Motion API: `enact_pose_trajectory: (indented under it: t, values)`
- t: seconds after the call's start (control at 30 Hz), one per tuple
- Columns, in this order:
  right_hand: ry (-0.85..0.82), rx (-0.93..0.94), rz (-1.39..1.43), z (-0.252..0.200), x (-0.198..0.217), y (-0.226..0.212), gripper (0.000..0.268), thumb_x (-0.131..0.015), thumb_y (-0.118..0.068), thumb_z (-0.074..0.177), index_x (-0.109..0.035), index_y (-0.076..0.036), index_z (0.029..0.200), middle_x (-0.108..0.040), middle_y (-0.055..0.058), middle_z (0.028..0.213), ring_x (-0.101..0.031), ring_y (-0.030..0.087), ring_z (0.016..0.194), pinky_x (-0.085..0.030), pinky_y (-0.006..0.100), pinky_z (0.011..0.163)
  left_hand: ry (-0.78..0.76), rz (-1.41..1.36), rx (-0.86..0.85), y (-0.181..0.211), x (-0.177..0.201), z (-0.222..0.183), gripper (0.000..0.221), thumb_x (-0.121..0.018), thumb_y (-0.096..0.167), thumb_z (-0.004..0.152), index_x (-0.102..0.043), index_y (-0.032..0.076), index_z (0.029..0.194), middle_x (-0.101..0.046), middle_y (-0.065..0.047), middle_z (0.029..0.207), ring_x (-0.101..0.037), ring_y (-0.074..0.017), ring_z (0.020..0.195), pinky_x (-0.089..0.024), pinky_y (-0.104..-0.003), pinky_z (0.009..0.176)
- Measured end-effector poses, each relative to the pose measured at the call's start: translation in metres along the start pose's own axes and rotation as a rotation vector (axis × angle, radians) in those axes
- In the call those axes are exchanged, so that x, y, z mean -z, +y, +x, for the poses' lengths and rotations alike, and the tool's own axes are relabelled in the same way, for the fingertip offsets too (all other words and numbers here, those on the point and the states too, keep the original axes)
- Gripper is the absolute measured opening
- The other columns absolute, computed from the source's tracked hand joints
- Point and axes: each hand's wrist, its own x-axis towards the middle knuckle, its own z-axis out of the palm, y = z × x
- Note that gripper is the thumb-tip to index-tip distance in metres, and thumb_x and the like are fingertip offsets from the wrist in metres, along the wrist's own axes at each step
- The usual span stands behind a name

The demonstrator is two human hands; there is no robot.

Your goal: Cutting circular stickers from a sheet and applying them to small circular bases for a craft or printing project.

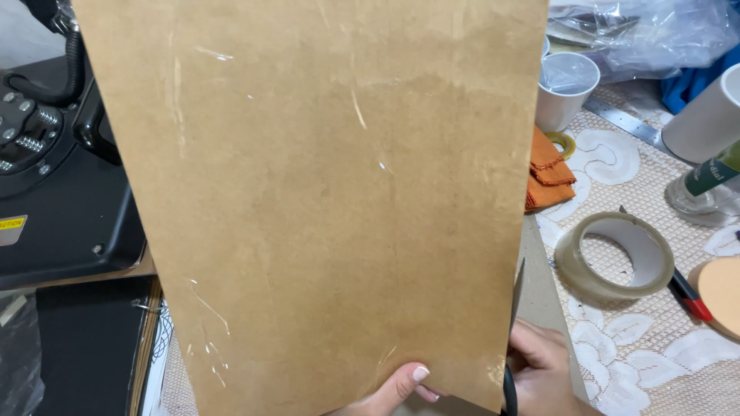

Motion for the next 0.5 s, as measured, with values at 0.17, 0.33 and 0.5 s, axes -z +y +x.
enact_pose_trajectory:
  t: [0.17,0.33,0.5]
  values:
    - [0.037,-0.089,-0.017,0.002,0.001,-0.005,0.032,-0.089,-0.021,0.062,-0.062,-0.004,0.066,-0.046,-0.005,0.058,-0.038,0.001,0.054,-0.029,0.019,0.042,0.045,-0.133,0.258,0.015,-0.005,-0.006,0.032,-0.066,0.043,0.085,-0.087,0.023,0.071,-0.085,0.015,0.076,-0.079,0.0034,0.090,-0.051,-0.010,0.100]
    - [0.042,-0.116,-0.051,0.006,0.003,-0.011,0.027,-0.082,-0.007,0.063,-0.056,-0.005,0.061,-0.038,-0.005,0.060,-0.033,0.004,0.056,-0.026,0.021,0.044,0.041,-0.143,0.159,-0.003,-0.011,-0.001,0.035,-0.066,0.044,0.083,-0.085,0.019,0.068,-0.086,0.013,0.078,-0.081,0.0017,0.089,-0.054,-0.012,0.097]
    - [0.066,-0.169,0.063,0.005,0.004,-0.008,0.028,-0.089,-0.008,0.059,-0.063,-0.001,0.069,-0.050,-0.007,0.062,-0.047,0.002,0.061,-0.040,0.020,0.045,0.033,-0.140,0.164,0.001,-0.011,-0.003,0.035,-0.067,0.044,0.084,-0.084,0.020,0.066,-0.086,0.015,0.078,-0.080,0.0022,0.089,-0.055,-0.013,0.097]
